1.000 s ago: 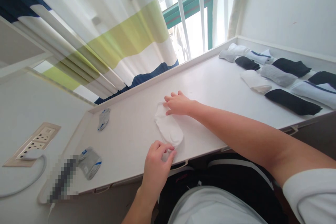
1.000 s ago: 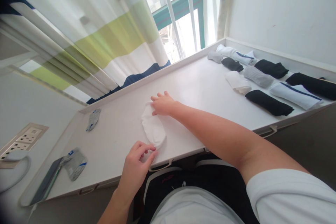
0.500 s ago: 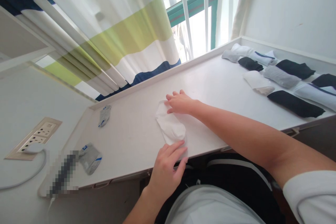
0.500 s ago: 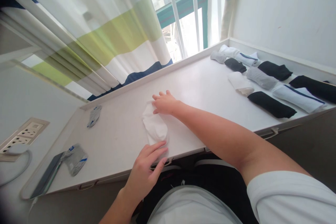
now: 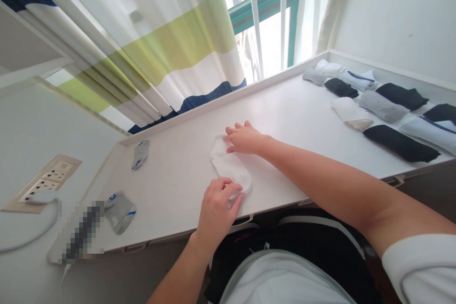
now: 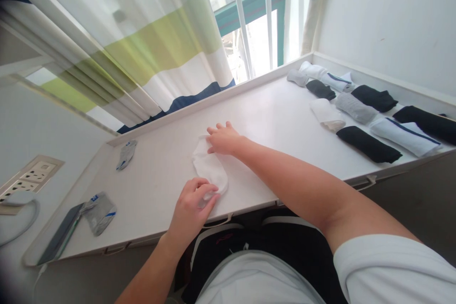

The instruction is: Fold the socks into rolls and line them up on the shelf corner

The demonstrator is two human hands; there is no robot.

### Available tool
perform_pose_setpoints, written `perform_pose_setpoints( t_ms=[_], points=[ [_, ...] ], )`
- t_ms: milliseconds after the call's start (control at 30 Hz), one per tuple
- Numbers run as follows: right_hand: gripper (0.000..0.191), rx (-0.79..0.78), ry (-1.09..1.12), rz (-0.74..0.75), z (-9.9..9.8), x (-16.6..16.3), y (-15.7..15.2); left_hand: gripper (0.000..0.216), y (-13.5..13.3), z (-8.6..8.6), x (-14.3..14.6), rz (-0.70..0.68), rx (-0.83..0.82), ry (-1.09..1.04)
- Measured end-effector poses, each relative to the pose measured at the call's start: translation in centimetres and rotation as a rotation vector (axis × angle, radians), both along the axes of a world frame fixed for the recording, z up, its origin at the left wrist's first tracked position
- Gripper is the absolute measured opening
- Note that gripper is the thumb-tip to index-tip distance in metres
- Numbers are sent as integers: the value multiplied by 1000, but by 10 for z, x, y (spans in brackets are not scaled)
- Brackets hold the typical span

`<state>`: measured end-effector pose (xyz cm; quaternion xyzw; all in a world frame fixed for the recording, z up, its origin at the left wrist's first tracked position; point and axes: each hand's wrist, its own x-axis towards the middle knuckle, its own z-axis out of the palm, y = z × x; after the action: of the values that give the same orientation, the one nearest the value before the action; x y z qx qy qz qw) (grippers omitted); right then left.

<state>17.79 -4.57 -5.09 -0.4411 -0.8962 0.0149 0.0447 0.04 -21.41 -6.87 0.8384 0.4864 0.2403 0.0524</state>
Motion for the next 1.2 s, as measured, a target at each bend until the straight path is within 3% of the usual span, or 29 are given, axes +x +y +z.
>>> perform_pose_setpoints(
  t_ms=[233,400,700,867,933,1000,1100,1200],
  points=[
    [46,-6,3,0,0,0,0,11,-5,8,0,14,-16,-101],
    [46,-11,3,1,1,0,-1,10,-6,21,-6,0,45,-18],
    [45,-9,-4,-5,-1,0,0,17,-12,6,-9,-12,5,81],
    [42,-7,10,0,3,1,-7,24,-23,15,-16,-19,18,67],
    [41,-1,8,-7,1,1,-6,21,-21,24,-34,74,68,37],
    [42,10,6,5,-3,1,-2,20,-15,35,-67,262,139,36],
    [44,27,10,21,-10,0,3,19,-5,56,-140,646,157,170],
    [46,19,32,15,-15,0,7,31,-2,74,-221,1073,-24,318]
  ],
)
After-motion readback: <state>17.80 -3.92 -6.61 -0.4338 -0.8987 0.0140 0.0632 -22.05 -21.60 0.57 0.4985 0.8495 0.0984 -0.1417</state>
